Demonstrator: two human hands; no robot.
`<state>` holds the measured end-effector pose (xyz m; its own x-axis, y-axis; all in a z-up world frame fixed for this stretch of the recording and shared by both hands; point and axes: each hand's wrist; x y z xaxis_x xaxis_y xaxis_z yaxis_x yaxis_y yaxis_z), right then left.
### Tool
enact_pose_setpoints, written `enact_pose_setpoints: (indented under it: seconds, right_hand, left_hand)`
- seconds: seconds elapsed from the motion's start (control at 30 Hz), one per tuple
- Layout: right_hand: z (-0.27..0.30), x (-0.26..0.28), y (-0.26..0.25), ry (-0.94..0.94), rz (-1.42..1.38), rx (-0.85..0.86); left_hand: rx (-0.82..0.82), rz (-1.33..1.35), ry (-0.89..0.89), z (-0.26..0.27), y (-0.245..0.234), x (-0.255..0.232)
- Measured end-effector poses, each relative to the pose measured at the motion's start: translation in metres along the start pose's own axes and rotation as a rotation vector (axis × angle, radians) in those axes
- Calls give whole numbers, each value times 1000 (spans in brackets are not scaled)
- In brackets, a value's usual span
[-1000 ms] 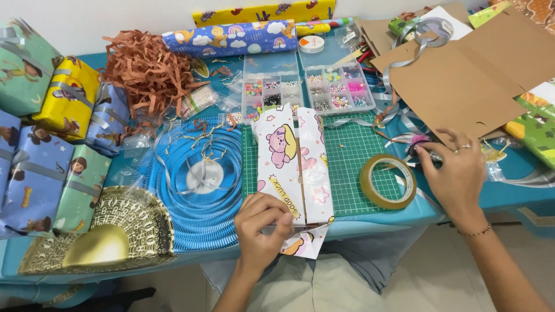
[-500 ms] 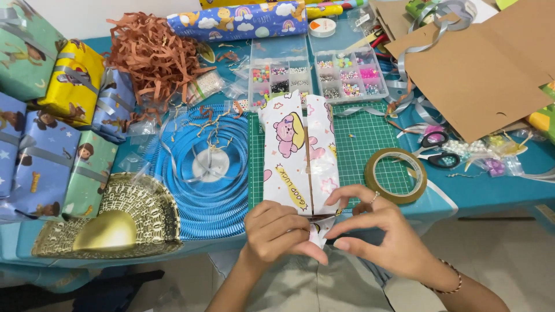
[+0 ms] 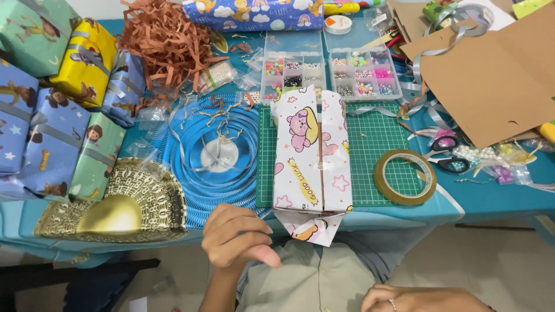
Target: Finishing the wrapping of a small gift box by folding the paper edges and securing them with adhesive tape.
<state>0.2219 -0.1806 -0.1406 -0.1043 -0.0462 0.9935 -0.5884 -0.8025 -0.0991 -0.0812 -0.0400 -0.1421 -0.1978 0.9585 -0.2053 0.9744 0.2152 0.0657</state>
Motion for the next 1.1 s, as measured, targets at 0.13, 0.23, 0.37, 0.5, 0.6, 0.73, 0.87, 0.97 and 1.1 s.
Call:
enact_pose_setpoints:
  seconds: [0.13,0.23,0.37,0.5,0.6,0.73,0.87,0.97,1.1]
  right_hand:
    - [5,-12,2,907,-127,-50]
    - [0,-4,-2,893,-115,-47]
    - [-3,-8,3,862,25,-7]
    - [36,-45,17,-24,222,-437]
    - [18,-46,22,-106,550,-517]
    - [31,-81,9,547,649,-223]
    - [41,-64,12,-157,1057,-286]
    - [35,-70,12,671,667,-74]
    - [47,-101,27,-239,658,-487]
  left_hand:
    - [22,-6,-10,-3,-4,-5]
    - [-1,28,-1,-1,-1,-8]
    - [18,61,63,4,3,-5]
    - [36,83,60,4,7,-3]
    - [46,86,59,3,10,-5]
    - [75,87,73,0,6,-6]
    - [61,102,84,0,5,-9]
    - [56,104,76,-1,7,-9]
    - [54,119,62,2,14,-8]
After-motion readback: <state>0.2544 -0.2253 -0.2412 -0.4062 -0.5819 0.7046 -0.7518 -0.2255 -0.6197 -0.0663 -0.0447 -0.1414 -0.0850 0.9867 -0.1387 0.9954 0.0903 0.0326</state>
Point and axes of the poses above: each hand's wrist, its own z-axis away from the middle knuckle, its own y-axis out of the palm, x = y × z, and after that the axes turned 14 degrees about -x, right-handed
